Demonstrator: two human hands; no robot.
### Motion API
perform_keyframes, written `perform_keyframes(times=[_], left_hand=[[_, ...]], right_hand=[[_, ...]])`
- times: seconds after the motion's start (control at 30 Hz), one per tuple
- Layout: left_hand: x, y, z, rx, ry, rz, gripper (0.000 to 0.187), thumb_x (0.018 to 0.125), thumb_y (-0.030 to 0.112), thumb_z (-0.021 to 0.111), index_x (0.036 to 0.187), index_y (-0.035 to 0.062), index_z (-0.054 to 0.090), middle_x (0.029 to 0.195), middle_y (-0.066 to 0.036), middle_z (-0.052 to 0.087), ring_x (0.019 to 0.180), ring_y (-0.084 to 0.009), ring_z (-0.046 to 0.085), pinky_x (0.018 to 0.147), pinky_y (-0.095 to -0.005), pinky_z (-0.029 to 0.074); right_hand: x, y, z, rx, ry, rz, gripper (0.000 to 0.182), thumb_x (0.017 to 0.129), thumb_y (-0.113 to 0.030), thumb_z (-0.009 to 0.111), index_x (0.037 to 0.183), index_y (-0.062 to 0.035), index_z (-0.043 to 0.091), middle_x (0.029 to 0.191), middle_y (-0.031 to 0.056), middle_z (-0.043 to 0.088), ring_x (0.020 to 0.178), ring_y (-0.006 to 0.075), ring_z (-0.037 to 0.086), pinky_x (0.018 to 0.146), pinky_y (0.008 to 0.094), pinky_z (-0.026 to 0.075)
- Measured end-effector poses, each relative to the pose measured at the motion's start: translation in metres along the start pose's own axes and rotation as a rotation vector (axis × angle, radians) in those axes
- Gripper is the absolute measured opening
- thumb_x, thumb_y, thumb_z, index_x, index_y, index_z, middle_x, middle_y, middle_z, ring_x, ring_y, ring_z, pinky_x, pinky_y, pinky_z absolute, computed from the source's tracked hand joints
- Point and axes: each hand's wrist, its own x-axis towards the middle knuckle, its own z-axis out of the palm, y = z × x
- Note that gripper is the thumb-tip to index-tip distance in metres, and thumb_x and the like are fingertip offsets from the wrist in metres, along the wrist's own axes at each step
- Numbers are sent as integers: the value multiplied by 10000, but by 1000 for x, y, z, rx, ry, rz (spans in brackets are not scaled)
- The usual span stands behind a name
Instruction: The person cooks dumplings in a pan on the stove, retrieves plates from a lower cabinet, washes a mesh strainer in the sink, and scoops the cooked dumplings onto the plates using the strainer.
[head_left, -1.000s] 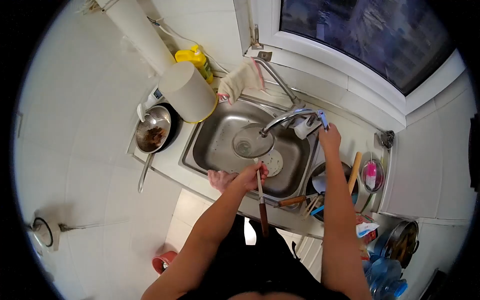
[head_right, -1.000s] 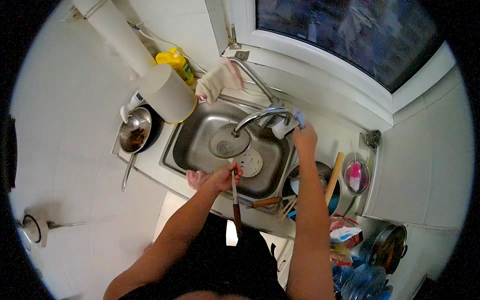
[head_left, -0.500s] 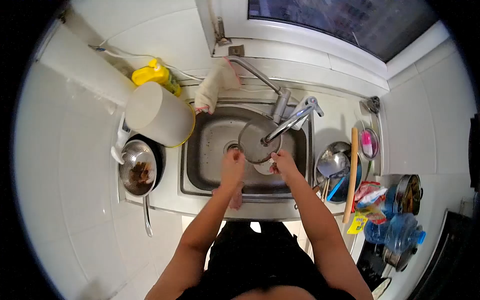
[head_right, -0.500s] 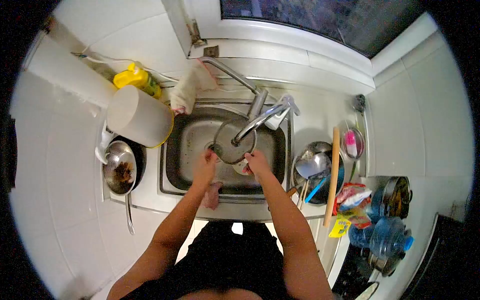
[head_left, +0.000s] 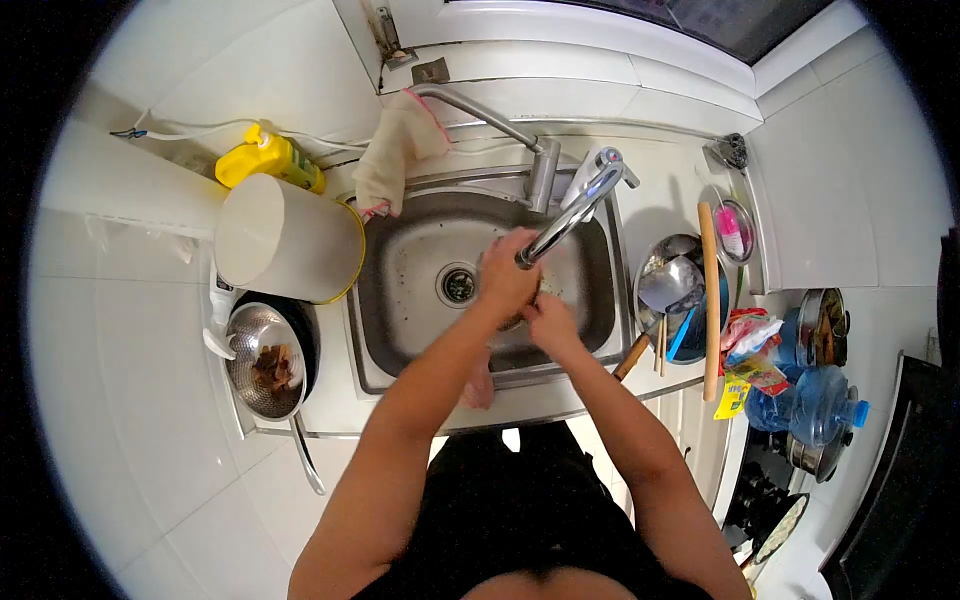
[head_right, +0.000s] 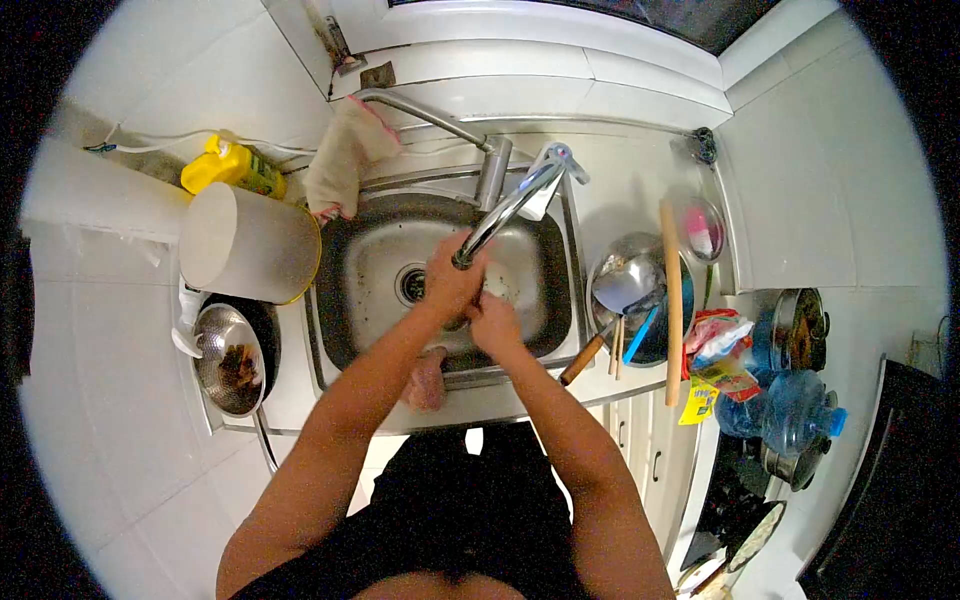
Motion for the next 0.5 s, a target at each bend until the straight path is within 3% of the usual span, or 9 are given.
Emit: perform_keyframes(times=[0.03,0.07,0.13,0.17,0.2,0.27,0.33,0.4,0.5], left_hand=[[19,-5,-15,161,-266,22,401,774,281,597,1118,76,562,1104,-166,569,1049,-343,520,893,-418,409],[35,-10,-15,158,-273,21,401,774,281,597,1118,76,562,1104,-166,569,1049,-343,520,893,-418,409],[58,-23,-12,311,-620,-310,363,804,237,552,1123,63,554,1107,-170,570,1051,-352,516,897,-426,402],[31,-34,-4,281,-291,215,384,843,261,494,1165,55,528,1157,-186,543,1085,-343,500,939,-413,373],[12,-28,-1,285,-293,217,384,843,261,494,1165,55,528,1157,-186,543,1085,-343,500,939,-413,373],[-13,-12,5,494,59,559,459,855,329,466,1209,37,493,1185,-206,524,1106,-328,494,975,-385,343],[-6,-17,-11,413,-76,453,490,879,352,417,1246,30,463,1272,-216,450,1193,-336,414,1004,-390,310],[21,-39,-14,-183,-253,-220,494,843,338,495,1231,34,480,1400,-143,301,1293,-299,275,1026,-419,261],[4,-49,-10,-263,-158,-399,535,861,361,449,1284,34,428,1373,-179,340,1260,-376,299,1005,-427,288]], right_hand=[[-3,-2,2,-183,35,-217,104,850,-93,508,859,5,542,670,79,561,432,157,488,401,318,379],[-7,-13,1,-184,35,-211,104,850,-93,508,859,5,542,670,79,561,432,157,488,401,318,379],[-6,-32,-1,49,-20,98,163,809,-138,549,860,16,568,761,200,594,703,328,570,609,408,429],[0,-36,-1,125,-33,195,185,796,-153,563,860,20,577,791,241,605,794,385,597,679,439,446],[6,-30,1,208,22,242,183,792,-147,568,862,23,569,777,227,610,745,361,607,652,431,449],[5,-27,-4,287,76,293,183,788,-140,574,865,26,560,763,213,614,697,338,616,626,424,452],[-1,-29,-13,250,-72,295,164,810,-134,573,857,18,533,670,153,591,548,257,590,493,388,434],[-13,-38,-15,419,-9,380,143,836,-135,552,831,4,517,645,121,564,489,224,546,434,360,401],[-7,-37,-21,657,69,542,141,881,-134,508,796,-23,486,613,68,508,417,169,469,352,306,336]])
